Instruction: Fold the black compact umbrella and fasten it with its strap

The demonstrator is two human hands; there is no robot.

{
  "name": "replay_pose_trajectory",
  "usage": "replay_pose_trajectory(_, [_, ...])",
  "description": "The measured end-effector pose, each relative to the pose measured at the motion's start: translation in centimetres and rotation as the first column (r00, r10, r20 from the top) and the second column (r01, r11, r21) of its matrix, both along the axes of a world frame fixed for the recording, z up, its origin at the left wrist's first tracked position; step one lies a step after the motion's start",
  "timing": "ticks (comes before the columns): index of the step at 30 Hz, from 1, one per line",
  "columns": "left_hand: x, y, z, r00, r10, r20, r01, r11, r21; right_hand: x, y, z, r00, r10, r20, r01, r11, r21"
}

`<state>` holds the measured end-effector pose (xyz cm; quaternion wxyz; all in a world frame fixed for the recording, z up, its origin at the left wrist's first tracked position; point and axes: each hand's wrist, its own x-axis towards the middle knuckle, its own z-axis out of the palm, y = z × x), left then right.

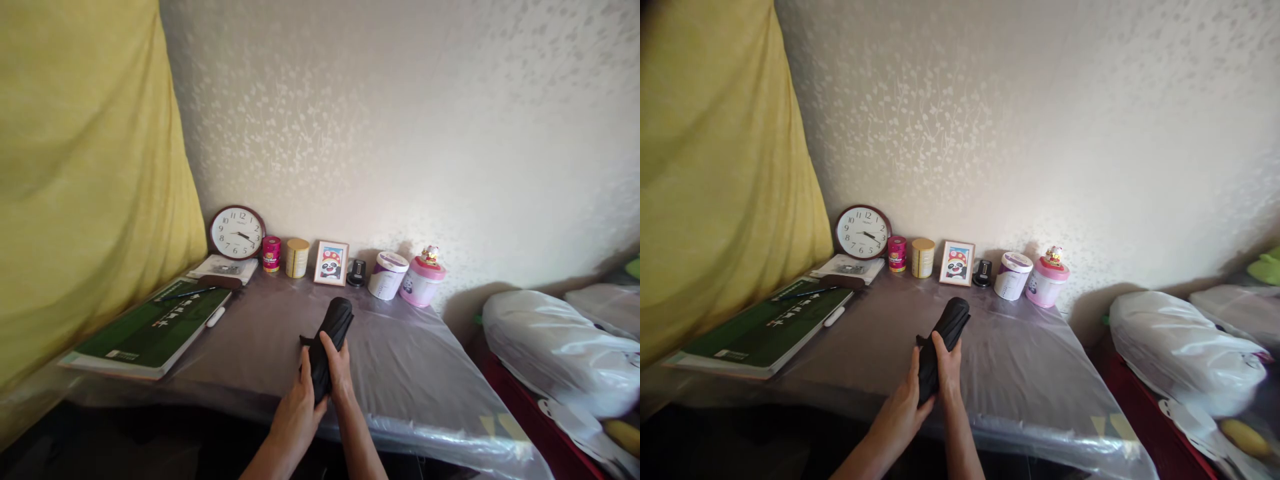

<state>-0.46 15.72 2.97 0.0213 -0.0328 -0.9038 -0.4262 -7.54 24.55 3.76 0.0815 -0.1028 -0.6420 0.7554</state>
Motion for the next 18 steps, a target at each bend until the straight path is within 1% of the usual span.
replay_pose_trajectory(1, [0.0,-0.1,0.1,1.000,-0.006,-0.012,0.006,1.000,-0.028,0.1,0.0,0.0,1.000,0.007,0.004,-0.007,1.000,-0.010])
replay_pose_trajectory(2, [0.1,-0.3,0.3,1.000,-0.027,0.004,0.027,1.000,-0.010,0.1,0.0,0.0,1.000,0.014,0.008,-0.014,1.000,-0.027])
replay_pose_trajectory(3, [0.2,-0.5,0.7,0.997,-0.067,0.042,0.065,0.996,0.059,0.1,0.1,0.0,1.000,0.022,0.012,-0.021,0.999,-0.047])
replay_pose_trajectory(4, [0.3,-0.8,1.3,0.988,-0.123,0.090,0.106,0.980,0.170,0.1,0.2,0.0,0.999,0.031,0.015,-0.030,0.997,-0.071])
replay_pose_trajectory(5, [0.4,-1.0,1.9,0.969,-0.191,0.157,0.133,0.939,0.316,0.1,0.2,0.1,0.999,0.042,0.018,-0.040,0.995,-0.096])
replay_pose_trajectory(6, [0.5,-1.1,2.4,0.941,-0.254,0.223,0.131,0.882,0.453,0.1,0.3,0.1,0.998,0.057,0.020,-0.054,0.991,-0.124])
replay_pose_trajectory(7, [0.6,-1.2,2.9,0.920,-0.289,0.265,0.105,0.832,0.544,0.0,0.3,0.1,0.997,0.077,0.021,-0.073,0.986,-0.150])
replay_pose_trajectory(8, [0.6,-1.2,3.2,0.907,-0.307,0.288,0.079,0.796,0.600,0.0,0.3,0.1,0.995,0.098,0.020,-0.093,0.981,-0.170])
replay_pose_trajectory(9, [0.6,-1.1,3.3,0.905,-0.305,0.297,0.062,0.786,0.615,0.0,0.3,0.1,0.993,0.118,0.020,-0.113,0.977,-0.180])
replay_pose_trajectory(10, [0.6,-1.0,3.1,0.911,-0.282,0.302,0.052,0.804,0.592,0.1,0.3,0.1,0.991,0.132,0.021,-0.126,0.976,-0.176])
replay_pose_trajectory(11, [0.5,-0.8,2.8,0.922,-0.246,0.299,0.050,0.842,0.537,0.2,0.2,0.1,0.991,0.135,0.022,-0.130,0.979,-0.160])
replay_pose_trajectory(12, [0.4,-0.7,2.3,0.938,-0.199,0.284,0.052,0.890,0.453,0.3,0.2,0.2,0.992,0.124,0.025,-0.119,0.984,-0.136])
replay_pose_trajectory(13, [0.3,-0.6,1.7,0.957,-0.138,0.256,0.046,0.940,0.337,0.4,0.1,0.2,0.995,0.100,0.030,-0.096,0.989,-0.111])
replay_pose_trajectory(14, [0.2,-0.6,1.1,0.975,-0.073,0.208,0.029,0.978,0.205,0.6,0.0,0.3,0.997,0.074,0.032,-0.070,0.993,-0.093])
replay_pose_trajectory(15, [0.2,-0.6,0.6,0.990,-0.019,0.142,0.007,0.996,0.084,0.7,-0.1,0.3,0.998,0.051,0.031,-0.049,0.995,-0.083])
replay_pose_trajectory(16, [0.1,-0.7,0.3,0.997,0.007,0.077,-0.008,1.000,0.008,0.7,-0.2,0.3,0.999,0.037,0.026,-0.035,0.996,-0.081])
replay_pose_trajectory(17, [0.1,-0.9,0.1,1.000,0.006,0.031,-0.005,1.000,-0.015,0.8,-0.2,0.3,0.999,0.032,0.020,-0.030,0.996,-0.086])
replay_pose_trajectory(18, [0.1,-1.1,0.2,1.000,-0.013,0.024,0.013,1.000,0.019,0.8,-0.2,0.2,0.999,0.035,0.018,-0.033,0.995,-0.095])
